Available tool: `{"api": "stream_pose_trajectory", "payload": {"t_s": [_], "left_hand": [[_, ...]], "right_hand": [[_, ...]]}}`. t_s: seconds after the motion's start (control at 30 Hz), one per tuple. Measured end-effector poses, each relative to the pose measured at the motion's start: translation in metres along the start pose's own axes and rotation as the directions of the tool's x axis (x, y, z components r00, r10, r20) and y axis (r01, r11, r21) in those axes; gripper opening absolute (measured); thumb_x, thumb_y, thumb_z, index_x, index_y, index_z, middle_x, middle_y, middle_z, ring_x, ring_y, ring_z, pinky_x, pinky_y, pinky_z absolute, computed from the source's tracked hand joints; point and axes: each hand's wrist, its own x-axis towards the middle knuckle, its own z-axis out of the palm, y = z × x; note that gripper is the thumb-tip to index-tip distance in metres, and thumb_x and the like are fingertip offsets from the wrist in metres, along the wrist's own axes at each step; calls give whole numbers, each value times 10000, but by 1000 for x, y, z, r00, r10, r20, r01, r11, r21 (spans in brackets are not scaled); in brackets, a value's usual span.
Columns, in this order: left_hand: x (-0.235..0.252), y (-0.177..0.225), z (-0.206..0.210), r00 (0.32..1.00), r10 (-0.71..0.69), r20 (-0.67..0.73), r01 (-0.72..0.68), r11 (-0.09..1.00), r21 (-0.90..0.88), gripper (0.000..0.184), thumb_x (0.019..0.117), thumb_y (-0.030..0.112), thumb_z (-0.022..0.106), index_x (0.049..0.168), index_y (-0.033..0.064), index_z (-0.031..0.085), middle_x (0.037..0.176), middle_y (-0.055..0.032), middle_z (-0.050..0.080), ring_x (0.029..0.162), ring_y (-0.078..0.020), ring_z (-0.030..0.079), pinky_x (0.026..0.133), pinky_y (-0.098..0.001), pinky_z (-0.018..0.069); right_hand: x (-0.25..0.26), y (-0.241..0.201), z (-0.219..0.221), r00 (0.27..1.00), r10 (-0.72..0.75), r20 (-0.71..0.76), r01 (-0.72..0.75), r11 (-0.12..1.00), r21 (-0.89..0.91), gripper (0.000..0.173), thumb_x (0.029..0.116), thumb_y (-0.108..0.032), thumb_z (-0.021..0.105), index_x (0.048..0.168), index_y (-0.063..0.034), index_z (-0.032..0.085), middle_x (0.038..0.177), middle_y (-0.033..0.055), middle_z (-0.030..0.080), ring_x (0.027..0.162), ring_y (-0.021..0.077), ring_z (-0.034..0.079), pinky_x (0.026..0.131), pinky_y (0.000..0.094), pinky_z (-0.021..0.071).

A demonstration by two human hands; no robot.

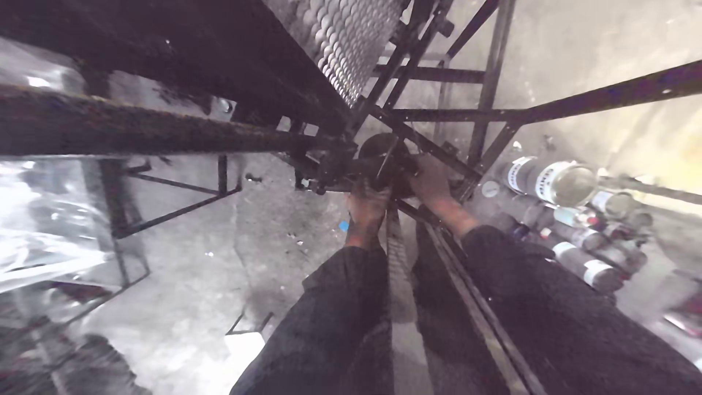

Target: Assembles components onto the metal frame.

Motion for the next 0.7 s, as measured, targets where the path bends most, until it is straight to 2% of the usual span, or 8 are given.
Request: {"api": "stream_pose_trajectory", "payload": {"t_s": [0.13,0.3,0.37,0.47,0.57,0.63,0.7], "left_hand": [[-2,0,-2,1000,-8,1,8,1000,-21,670,871,502,765,1359,71,609,1269,-197,667,1181,-374,636,1002,-617,491],[-3,4,-2,1000,-9,-7,9,1000,16,669,875,544,748,1319,57,633,1222,-206,682,1131,-391,653,965,-635,493],[-2,4,-2,1000,-6,-13,6,1000,16,667,871,531,755,1324,57,631,1230,-210,678,1128,-393,654,958,-633,500],[-2,5,-3,1000,8,-16,-7,1000,16,706,868,534,770,1365,60,611,1298,-218,652,1206,-400,622,1022,-629,467],[-3,3,-3,1000,11,-14,-11,1000,22,718,871,526,770,1382,52,597,1331,-220,634,1249,-402,592,1051,-620,449],[-3,4,-4,1000,7,-13,-7,999,40,696,877,537,759,1341,37,619,1284,-220,654,1215,-403,609,1039,-614,457],[-4,6,-4,1000,5,-12,-4,999,35,673,878,530,756,1314,33,635,1237,-215,675,1177,-391,631,1019,-608,472]], "right_hand": [[-1,6,4,993,-105,-58,103,994,-31,339,966,-248,708,1267,-93,693,1222,172,678,1122,369,656,933,574,542],[-1,4,5,972,-208,-111,203,977,-60,299,952,-218,716,1216,-78,722,1160,174,701,1092,364,672,924,554,549],[2,-3,1,982,-179,-54,174,981,-90,313,969,-237,689,1243,-88,711,1170,180,698,1109,375,665,923,569,539],[5,-13,-6,994,-98,40,101,990,-97,333,986,-244,655,1281,-94,691,1212,197,681,1143,394,650,941,588,519],[5,-11,-4,995,-102,17,103,990,-91,341,994,-269,641,1289,-108,699,1197,183,692,1130,373,660,948,566,523],[6,-10,-3,995,-92,25,94,991,-91,328,1000,-284,640,1246,-78,709,1203,182,688,1151,363,651,984,552,510],[6,-5,0,991,-132,-11,131,986,-100,313,996,-291,654,1216,-78,720,1166,179,696,1114,362,664,962,546,524]]}}
